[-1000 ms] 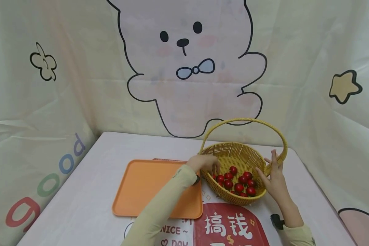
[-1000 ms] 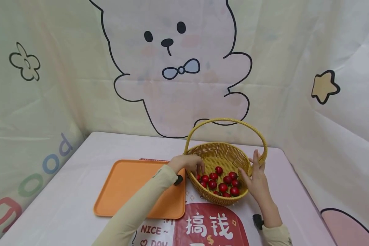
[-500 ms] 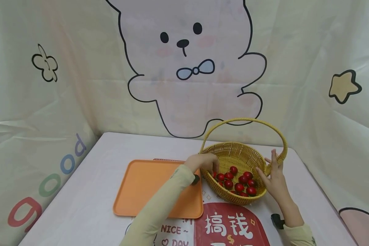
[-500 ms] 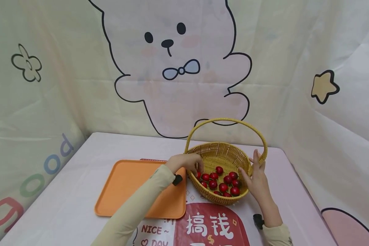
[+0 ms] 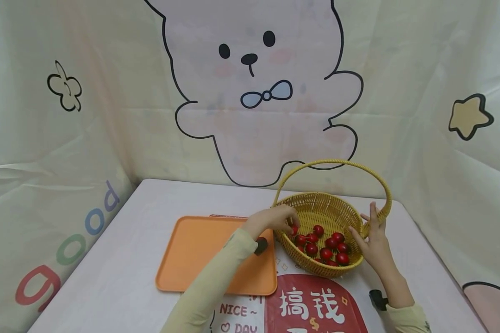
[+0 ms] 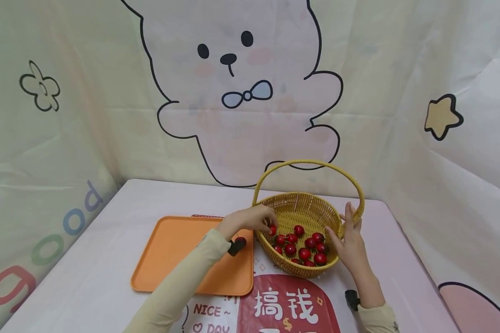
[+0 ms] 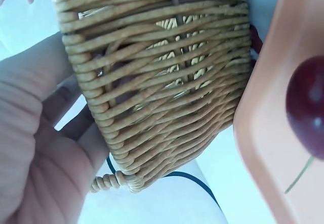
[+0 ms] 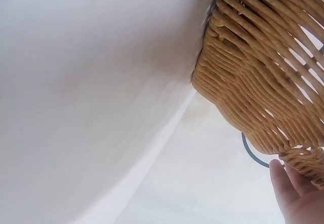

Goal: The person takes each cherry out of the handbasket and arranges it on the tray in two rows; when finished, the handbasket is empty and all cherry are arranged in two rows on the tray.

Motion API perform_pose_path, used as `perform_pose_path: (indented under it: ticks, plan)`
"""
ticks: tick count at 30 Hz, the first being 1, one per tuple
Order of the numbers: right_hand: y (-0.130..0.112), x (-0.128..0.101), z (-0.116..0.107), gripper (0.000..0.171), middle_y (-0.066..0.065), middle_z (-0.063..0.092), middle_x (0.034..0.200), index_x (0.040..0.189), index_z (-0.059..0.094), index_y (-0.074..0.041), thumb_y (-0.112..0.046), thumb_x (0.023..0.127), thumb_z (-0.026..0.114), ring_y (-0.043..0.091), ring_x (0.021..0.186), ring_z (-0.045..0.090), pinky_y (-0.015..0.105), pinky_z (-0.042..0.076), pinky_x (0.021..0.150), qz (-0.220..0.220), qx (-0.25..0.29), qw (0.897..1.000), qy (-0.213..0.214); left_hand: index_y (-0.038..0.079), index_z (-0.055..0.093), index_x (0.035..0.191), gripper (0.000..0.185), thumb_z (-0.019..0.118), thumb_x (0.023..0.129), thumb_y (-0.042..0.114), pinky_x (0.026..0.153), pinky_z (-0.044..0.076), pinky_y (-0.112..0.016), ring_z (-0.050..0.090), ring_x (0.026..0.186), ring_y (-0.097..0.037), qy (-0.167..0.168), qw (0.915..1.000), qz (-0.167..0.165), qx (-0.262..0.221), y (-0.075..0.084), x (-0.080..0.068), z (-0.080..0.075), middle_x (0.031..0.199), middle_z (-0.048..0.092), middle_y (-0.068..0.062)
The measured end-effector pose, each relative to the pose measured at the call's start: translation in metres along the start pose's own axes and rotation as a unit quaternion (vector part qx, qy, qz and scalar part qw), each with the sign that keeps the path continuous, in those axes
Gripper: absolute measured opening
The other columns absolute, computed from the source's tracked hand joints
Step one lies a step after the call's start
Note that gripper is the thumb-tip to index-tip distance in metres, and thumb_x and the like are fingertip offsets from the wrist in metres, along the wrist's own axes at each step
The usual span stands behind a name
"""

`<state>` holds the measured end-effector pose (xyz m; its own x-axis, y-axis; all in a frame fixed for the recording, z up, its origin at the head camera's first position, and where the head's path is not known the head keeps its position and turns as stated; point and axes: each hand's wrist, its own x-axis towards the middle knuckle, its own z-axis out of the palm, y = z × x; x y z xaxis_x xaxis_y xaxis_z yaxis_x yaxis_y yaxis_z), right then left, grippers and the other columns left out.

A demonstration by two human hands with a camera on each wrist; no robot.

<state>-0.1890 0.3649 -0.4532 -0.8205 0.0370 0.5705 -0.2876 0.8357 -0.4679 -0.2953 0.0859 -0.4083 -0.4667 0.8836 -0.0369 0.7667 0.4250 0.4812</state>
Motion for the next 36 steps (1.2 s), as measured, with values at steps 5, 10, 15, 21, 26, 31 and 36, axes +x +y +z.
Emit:
perform_pose_path:
  ticks: [5,10,15,21,26,31,36]
  plan:
    - [0.000,-0.001,0.000,0.098,0.028,0.010,0.146,0.149,0.002,-0.015,-0.002,0.080,0.070,0.052,0.115,0.044,0.067,0.040,0.077,0.002,-0.002,1.000,-0.002,0.007,0.067,0.110,0.027,0.068,0.085,0.016,0.079,0.046,-0.013,0.058,0.095,-0.007,0.047,0.9985,0.028,0.008,-0.004,-0.004,0.006,0.106,0.060,0.000]
    - [-0.001,-0.001,0.002,0.085,0.023,0.016,0.146,0.148,0.019,-0.015,-0.001,0.080,0.069,0.049,0.114,0.046,0.067,0.042,0.074,-0.005,-0.005,1.000,0.001,0.011,0.065,0.115,0.029,0.065,0.087,0.019,0.085,0.045,-0.015,0.057,0.101,-0.008,0.094,0.9946,0.043,0.000,-0.004,-0.013,0.010,0.112,0.058,0.001]
    - [0.000,0.000,0.003,0.080,0.020,0.018,0.146,0.146,0.025,-0.018,-0.002,0.080,0.069,0.047,0.114,0.045,0.068,0.041,0.074,0.000,-0.001,1.000,0.001,0.014,0.064,0.116,0.028,0.063,0.089,0.019,0.088,0.044,-0.014,0.057,0.105,-0.009,0.141,0.9887,0.043,-0.023,0.000,-0.024,0.013,0.114,0.057,0.001]
    - [0.000,0.000,0.003,0.080,0.019,0.019,0.145,0.146,0.026,-0.019,-0.002,0.080,0.070,0.047,0.114,0.045,0.068,0.040,0.074,0.000,0.005,1.000,0.002,0.010,0.064,0.116,0.028,0.063,0.088,0.012,0.087,0.045,-0.013,0.054,0.106,-0.012,0.194,0.9767,0.064,-0.064,0.001,-0.031,0.018,0.113,0.056,-0.003]
    - [0.001,-0.001,0.003,0.079,0.020,0.019,0.145,0.146,0.026,-0.019,-0.003,0.081,0.069,0.047,0.115,0.045,0.068,0.040,0.075,0.004,0.006,1.000,0.004,0.009,0.065,0.113,0.027,0.065,0.087,0.012,0.082,0.047,-0.015,0.055,0.102,-0.014,0.246,0.9646,0.071,-0.062,0.001,-0.037,0.023,0.110,0.057,-0.005]
    - [0.002,-0.001,0.005,0.079,0.019,0.019,0.145,0.146,0.026,-0.020,-0.004,0.082,0.068,0.047,0.116,0.045,0.068,0.041,0.075,0.008,0.011,1.000,0.002,0.010,0.066,0.110,0.025,0.067,0.085,0.011,0.081,0.049,-0.023,0.056,0.099,-0.015,0.298,0.9502,0.056,-0.072,0.002,-0.045,0.026,0.109,0.060,-0.004]
    - [0.002,0.000,0.004,0.079,0.019,0.019,0.145,0.146,0.026,-0.020,-0.004,0.082,0.069,0.047,0.116,0.045,0.069,0.040,0.076,0.011,0.012,1.000,0.002,0.009,0.065,0.111,0.028,0.068,0.084,0.011,0.076,0.051,-0.030,0.058,0.087,-0.015,0.332,0.9387,0.062,-0.069,-0.001,-0.050,0.029,0.104,0.065,-0.003]
